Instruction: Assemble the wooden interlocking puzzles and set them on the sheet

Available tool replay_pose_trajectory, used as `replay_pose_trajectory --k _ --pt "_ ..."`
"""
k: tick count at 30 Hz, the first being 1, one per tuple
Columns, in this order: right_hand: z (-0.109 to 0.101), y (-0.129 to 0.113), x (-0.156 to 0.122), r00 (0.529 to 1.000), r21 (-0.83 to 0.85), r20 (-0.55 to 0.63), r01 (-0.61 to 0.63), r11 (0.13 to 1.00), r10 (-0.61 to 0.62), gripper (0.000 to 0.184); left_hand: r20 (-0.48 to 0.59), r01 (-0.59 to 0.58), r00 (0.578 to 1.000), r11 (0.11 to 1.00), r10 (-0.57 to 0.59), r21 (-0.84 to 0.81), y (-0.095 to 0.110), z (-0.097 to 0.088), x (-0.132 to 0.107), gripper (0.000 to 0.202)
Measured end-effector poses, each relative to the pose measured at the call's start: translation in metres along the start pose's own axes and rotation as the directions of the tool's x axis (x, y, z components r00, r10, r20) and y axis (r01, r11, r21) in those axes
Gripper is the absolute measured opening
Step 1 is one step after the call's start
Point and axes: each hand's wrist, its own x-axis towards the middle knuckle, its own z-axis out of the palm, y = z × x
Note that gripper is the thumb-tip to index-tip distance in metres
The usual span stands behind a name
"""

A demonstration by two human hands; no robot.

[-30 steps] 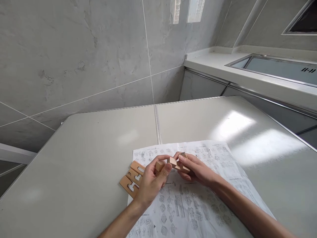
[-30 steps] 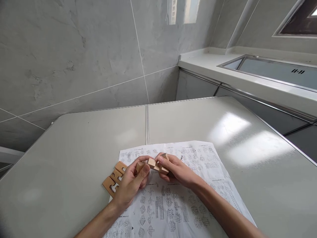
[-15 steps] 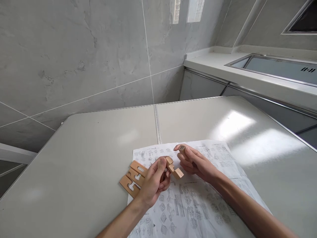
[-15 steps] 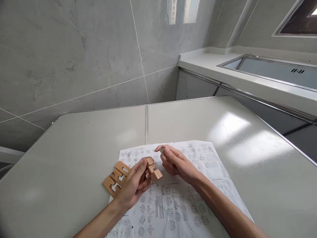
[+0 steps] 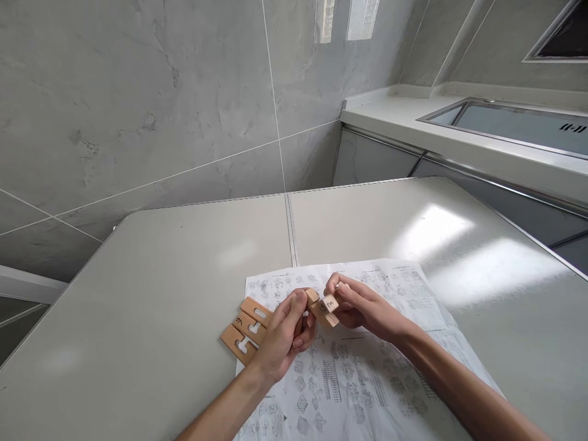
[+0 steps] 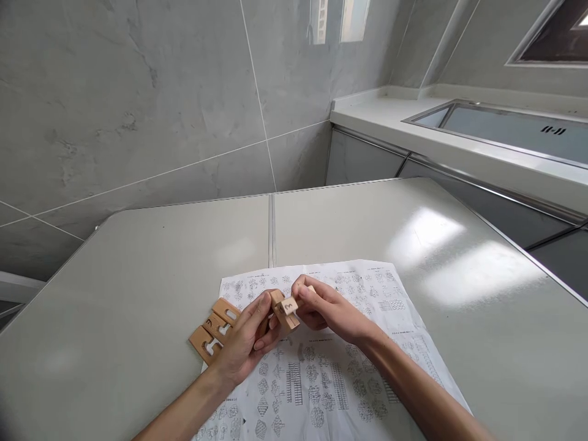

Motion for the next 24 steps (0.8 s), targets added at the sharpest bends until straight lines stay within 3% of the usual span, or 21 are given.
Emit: replay_pose_trajectory --k 5,13,19,24 --pt "-0.0004 -0.0037 -0.0014 0.997 -0.032 0.057 -0.052 0.998 0.054 0.024 0.028 -0.012 1.0 1.0 0.011 0.025 -0.0007 -0.0002 -0.0005 0.046" --pt "-0.0069 -0.0006 -0.0005 0.991 -0.066 0.126 0.045 0.997 -0.037 0.021 0.027 -0.014 1.0 0.998 0.013 0.062 -0.0006 -0.0007 -0.0018 0.046" --pt "-0.0044 0.0009 0.0013 0.997 -0.14 0.018 0.077 0.987 -0.076 0.034 0.033 -0.003 0.999 0.998 0.001 0.06 -0.001 -0.0014 -0.0018 0.046" --pt "-0.003 -0.0006 0.0014 0.999 -0.168 -0.028 0.026 0.985 -0.031 0.037 0.039 -0.016 0.999 0.999 0.015 0.033 -0.0012 -0.0013 -0.0011 0.046"
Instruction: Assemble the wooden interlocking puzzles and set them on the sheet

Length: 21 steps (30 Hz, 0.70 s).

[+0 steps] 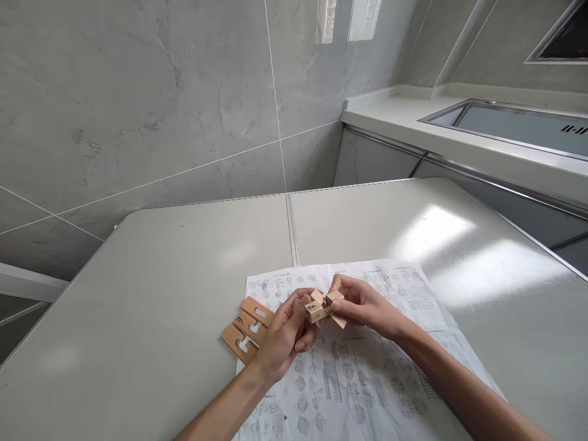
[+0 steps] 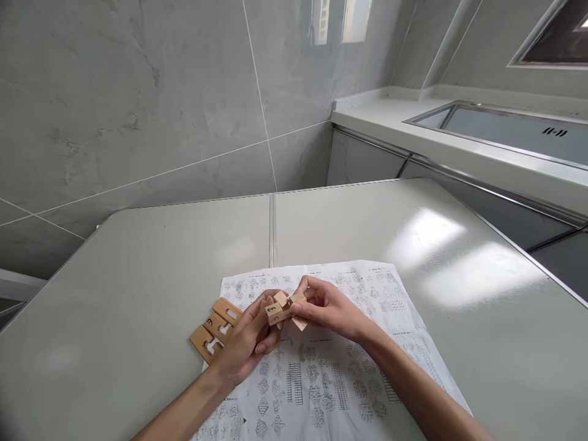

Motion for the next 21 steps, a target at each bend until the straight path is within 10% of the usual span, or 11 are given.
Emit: replay_pose_trajectory --k 21 --pt "0.0053 0.0024 -0.0001 0.992 -0.02 0.014 -0.125 0.992 0.125 0.044 0.007 0.011 1.0 1.0 -0.011 -0.017 -0.0016 -0.0033 -0.0024 0.041"
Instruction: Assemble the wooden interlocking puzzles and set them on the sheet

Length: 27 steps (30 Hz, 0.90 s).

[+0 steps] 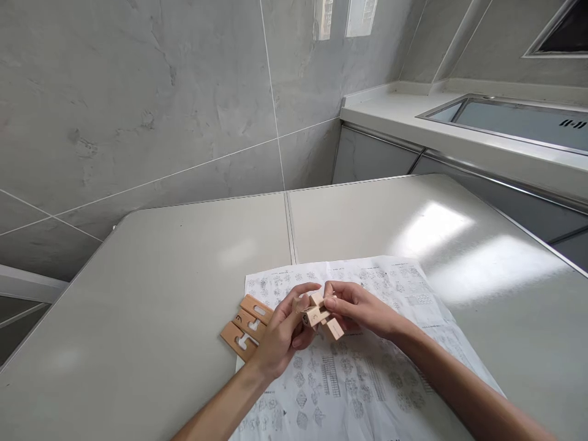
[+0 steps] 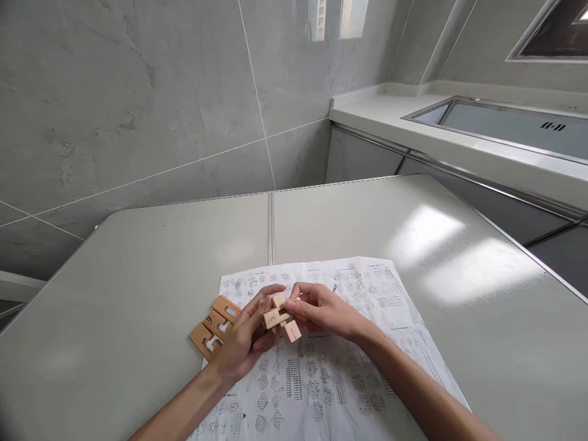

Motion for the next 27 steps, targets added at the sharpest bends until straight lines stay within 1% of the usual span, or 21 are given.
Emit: replay_pose_trajectory --k 3,7,9,12,14,16,18,21,23,26,27 --pt "0.001 -0.001 0.0 1.0 -0.001 -0.024 -0.002 1.0 0.002 0.045 -0.011 -0.014 1.0 1.0 0.014 0.026 0.0 0.002 0.0 0.041" --pt "0.003 -0.001 -0.001 0.999 0.001 -0.042 -0.012 1.0 0.012 0.045 0.018 -0.069 0.998 0.996 0.068 0.049 -0.001 0.002 -0.002 0.059" --pt "0.003 -0.001 -0.001 0.999 0.004 -0.049 -0.012 1.0 0.013 0.044 0.024 -0.096 0.995 0.99 0.094 0.107 -0.003 0.002 -0.003 0.062" --pt "0.004 -0.002 -0.002 0.999 -0.001 -0.031 -0.008 1.0 0.007 0.044 -0.031 -0.106 0.993 0.967 0.116 0.23 -0.006 0.002 -0.005 0.055" --pt "0.003 -0.003 -0.002 1.0 0.002 -0.01 -0.005 1.0 0.005 0.044 -0.087 -0.13 0.982 0.94 0.165 0.315 -0.007 0.004 -0.007 0.046" --pt "0.003 -0.003 -0.002 1.0 0.016 0.012 -0.011 1.0 0.01 0.045 -0.122 -0.166 0.966 0.904 0.23 0.393 -0.006 0.005 -0.008 0.038" --pt "0.003 -0.002 -0.001 1.0 0.03 0.026 -0.018 0.999 0.018 0.044 -0.132 -0.194 0.951 0.873 0.279 0.447 -0.005 0.007 -0.009 0.033" --pt "0.004 -0.001 0.0 1.0 0.05 0.011 -0.018 0.999 0.017 0.044 -0.118 -0.209 0.949 0.864 0.293 0.459 -0.004 0.008 -0.009 0.033" --pt "0.004 -0.001 0.0 1.0 0.082 -0.016 -0.012 0.997 0.013 0.044 -0.075 -0.219 0.959 0.885 0.272 0.41 -0.004 0.009 -0.009 0.039" --pt "0.004 0.0 0.002 0.999 0.142 -0.048 -0.016 0.99 0.023 0.047 0.014 -0.226 0.972 0.924 0.233 0.307 -0.006 0.011 -0.009 0.065" --pt "0.003 0.001 0.002 0.998 0.159 -0.055 -0.018 0.987 0.027 0.048 0.023 -0.225 0.973 0.93 0.229 0.289 -0.007 0.012 -0.009 0.072"
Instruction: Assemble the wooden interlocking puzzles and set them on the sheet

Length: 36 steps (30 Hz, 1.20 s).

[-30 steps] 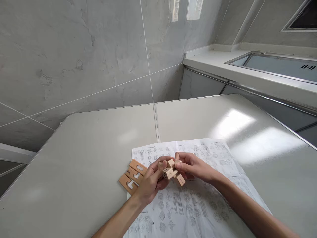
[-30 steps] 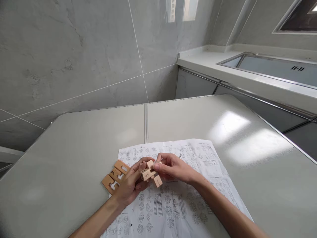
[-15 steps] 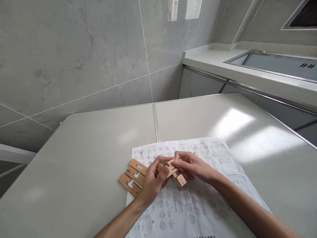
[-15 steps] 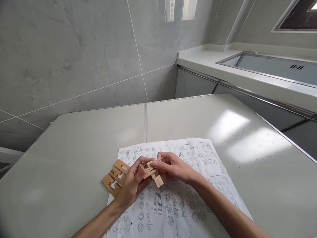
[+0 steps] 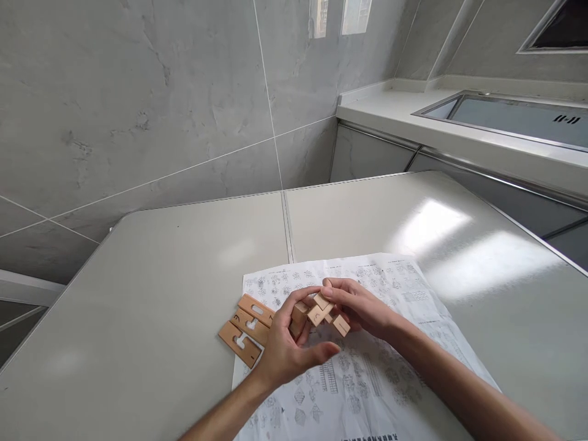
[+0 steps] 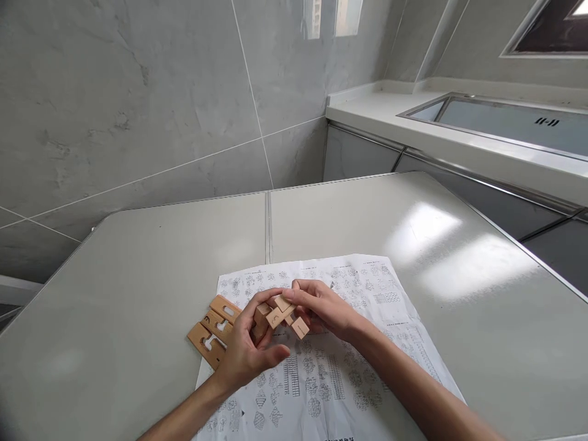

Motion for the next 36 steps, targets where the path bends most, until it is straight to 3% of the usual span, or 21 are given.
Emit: replay_pose_trajectory --k 6,18,25,27,30,33,36 --pt "-0.002 0.003 0.003 1.0 0.084 -0.01 0.0 0.996 0.001 0.046 -0.062 -0.035 0.998 0.999 0.032 -0.037 -0.002 0.006 -0.001 0.081" --pt "0.003 0.005 0.002 0.98 0.185 0.195 0.01 0.983 -0.047 0.042 -0.13 -0.016 0.991 0.999 0.01 -0.04 -0.002 0.007 0.001 0.073" --pt "0.007 0.007 0.003 0.995 0.227 0.09 0.028 0.974 -0.049 0.051 -0.046 0.013 0.999 0.99 -0.019 -0.137 0.003 0.003 0.005 0.067" --pt "0.009 0.006 0.003 0.998 0.189 0.034 0.046 0.981 -0.053 0.046 -0.016 -0.007 1.0 0.988 0.005 -0.154 0.001 0.001 0.006 0.067" --pt "0.012 0.001 -0.001 0.998 -0.002 -0.01 0.068 0.998 -0.068 0.028 0.03 -0.018 0.999 0.984 0.024 -0.176 -0.004 -0.002 0.005 0.077" --pt "0.016 -0.004 -0.004 0.995 -0.181 0.042 0.098 0.979 -0.092 0.034 0.07 0.006 0.997 0.981 0.008 -0.194 -0.008 -0.004 0.004 0.088" --pt "0.019 -0.007 -0.006 0.99 -0.265 0.074 0.137 0.954 -0.122 0.033 0.085 0.033 0.996 0.982 -0.017 -0.187 -0.009 -0.003 0.003 0.085"
